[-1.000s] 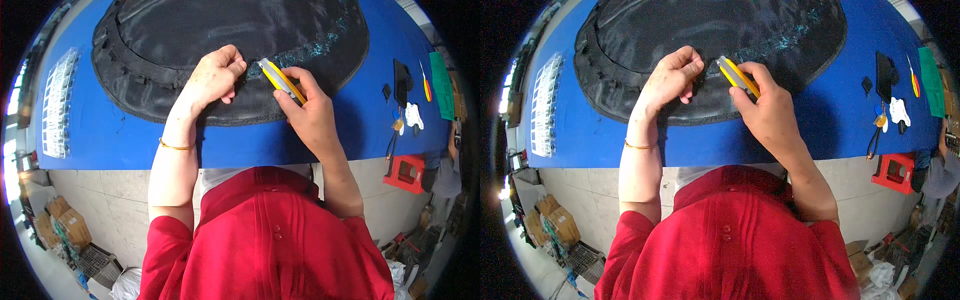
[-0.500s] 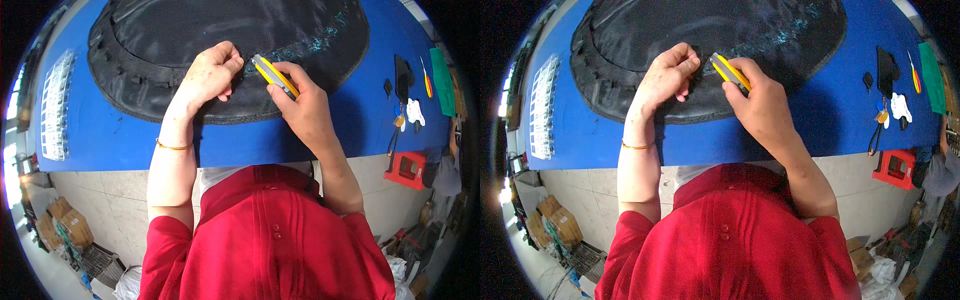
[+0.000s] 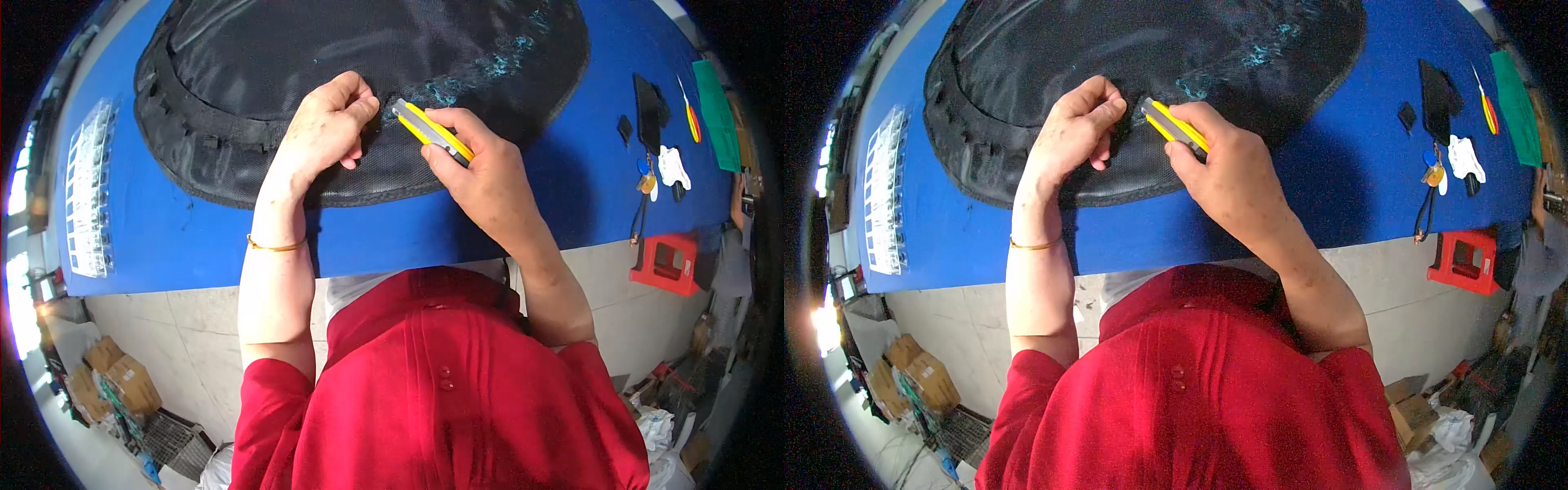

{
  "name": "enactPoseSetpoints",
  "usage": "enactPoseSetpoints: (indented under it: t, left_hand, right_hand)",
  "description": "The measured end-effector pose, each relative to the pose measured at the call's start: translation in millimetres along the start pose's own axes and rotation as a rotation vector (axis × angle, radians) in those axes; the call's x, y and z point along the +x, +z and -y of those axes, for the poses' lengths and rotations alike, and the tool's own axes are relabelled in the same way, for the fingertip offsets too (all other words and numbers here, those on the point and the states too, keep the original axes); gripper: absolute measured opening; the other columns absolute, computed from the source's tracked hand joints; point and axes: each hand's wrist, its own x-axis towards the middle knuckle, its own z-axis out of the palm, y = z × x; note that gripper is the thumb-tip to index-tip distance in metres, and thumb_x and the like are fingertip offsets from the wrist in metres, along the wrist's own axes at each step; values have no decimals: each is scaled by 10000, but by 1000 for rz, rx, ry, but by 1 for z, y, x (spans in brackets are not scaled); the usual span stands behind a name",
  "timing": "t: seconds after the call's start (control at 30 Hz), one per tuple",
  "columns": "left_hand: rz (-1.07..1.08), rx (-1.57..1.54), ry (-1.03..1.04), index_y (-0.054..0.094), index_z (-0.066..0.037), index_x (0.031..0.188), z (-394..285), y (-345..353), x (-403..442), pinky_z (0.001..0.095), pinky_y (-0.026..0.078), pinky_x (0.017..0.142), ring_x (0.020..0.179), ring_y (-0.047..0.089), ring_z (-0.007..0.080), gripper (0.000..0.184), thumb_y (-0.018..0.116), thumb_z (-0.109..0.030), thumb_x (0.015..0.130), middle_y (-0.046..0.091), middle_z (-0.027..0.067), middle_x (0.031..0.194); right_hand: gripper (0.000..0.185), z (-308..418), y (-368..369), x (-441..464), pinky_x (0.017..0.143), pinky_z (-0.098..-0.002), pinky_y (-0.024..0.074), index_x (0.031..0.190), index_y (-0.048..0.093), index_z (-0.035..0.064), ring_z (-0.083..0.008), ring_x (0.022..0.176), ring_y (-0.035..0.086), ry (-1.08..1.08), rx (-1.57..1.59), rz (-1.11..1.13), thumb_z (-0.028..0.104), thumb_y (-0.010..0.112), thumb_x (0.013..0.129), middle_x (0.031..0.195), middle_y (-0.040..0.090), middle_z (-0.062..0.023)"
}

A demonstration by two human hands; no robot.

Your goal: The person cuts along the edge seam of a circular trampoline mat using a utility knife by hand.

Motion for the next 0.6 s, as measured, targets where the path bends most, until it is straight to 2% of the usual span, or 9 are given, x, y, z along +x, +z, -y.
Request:
enactPoseSetpoints:
  t: [0.1, 0.17, 0.23, 0.3, 0.37, 0.4, 0.53, 0.6]
  left_hand:
    - [-2, 23, 9, 573, -68, 974, 0, 2, -1, 247, 436, 420, 461, 501, 71, 182, 582, -230, 1056, 520, -24, 628]
    - [-13, 38, 2, 588, -47, 955, -2, 2, -1, 257, 458, 436, 478, 540, 82, 179, 590, -210, 1029, 554, 6, 630]
    - [-26, 51, -3, 603, -27, 936, -7, 4, -2, 268, 481, 453, 496, 579, 94, 178, 598, -191, 1003, 587, 37, 632]
    - [-87, 198, 14, 613, -11, 942, -11, 8, -3, 321, 523, 501, 504, 634, 167, 200, 612, -209, 966, 661, 122, 680]
    - [-176, 340, 189, 622, 5, 951, 0, 14, 4, 410, 567, 619, 621, 707, 315, 223, 611, -216, 930, 701, 221, 767]
    - [-232, 424, 314, 623, 15, 978, 0, 16, 6, 474, 565, 732, 766, 709, 421, 236, 605, -215, 932, 702, 249, 818]
    - [-240, 509, 303, 625, -8, 1019, -1, 19, 8, 498, 554, 781, 881, 691, 461, 220, 608, -215, 947, 703, 255, 853]
    - [-224, 473, 438, 624, -44, 1040, 1, 17, 12, 446, 570, 629, 687, 712, 364, 183, 608, -218, 985, 704, 191, 773]
  right_hand:
    - [323, -1, 2, 0, 724, -276, 539, 1246, 646, 44, -98, 802, 658, 9, 66, -18, 75, 711, 931, 930, 726, -109]
    - [296, -3, 5, 2, 748, -417, 570, 1189, 646, 71, -407, 913, 716, -29, 101, -87, 126, 719, 909, 984, 718, -220]
    - [295, 0, 6, 3, 752, -424, 571, 1188, 642, 72, -411, 917, 715, 3, 110, -80, 128, 719, 909, 986, 717, -221]
    - [294, 0, 7, 3, 755, -430, 572, 1187, 639, 74, -414, 921, 714, 33, 120, -67, 129, 719, 910, 987, 717, -223]
    - [298, -1, 8, 3, 762, -448, 572, 1192, 624, 80, -422, 929, 710, 16, 53, -103, 134, 715, 913, 985, 715, -229]
    - [298, -1, 8, 3, 762, -448, 572, 1192, 624, 80, -422, 929, 710, 13, 56, -98, 134, 715, 913, 985, 715, -229]
    - [297, -2, 7, 3, 769, -464, 570, 1195, 611, 82, -430, 937, 707, 44, 38, -84, 142, 706, 921, 981, 716, -233]
    - [294, -2, 6, 3, 771, -464, 570, 1195, 611, 80, -431, 937, 707, 48, 40, -79, 144, 703, 923, 981, 717, -232]
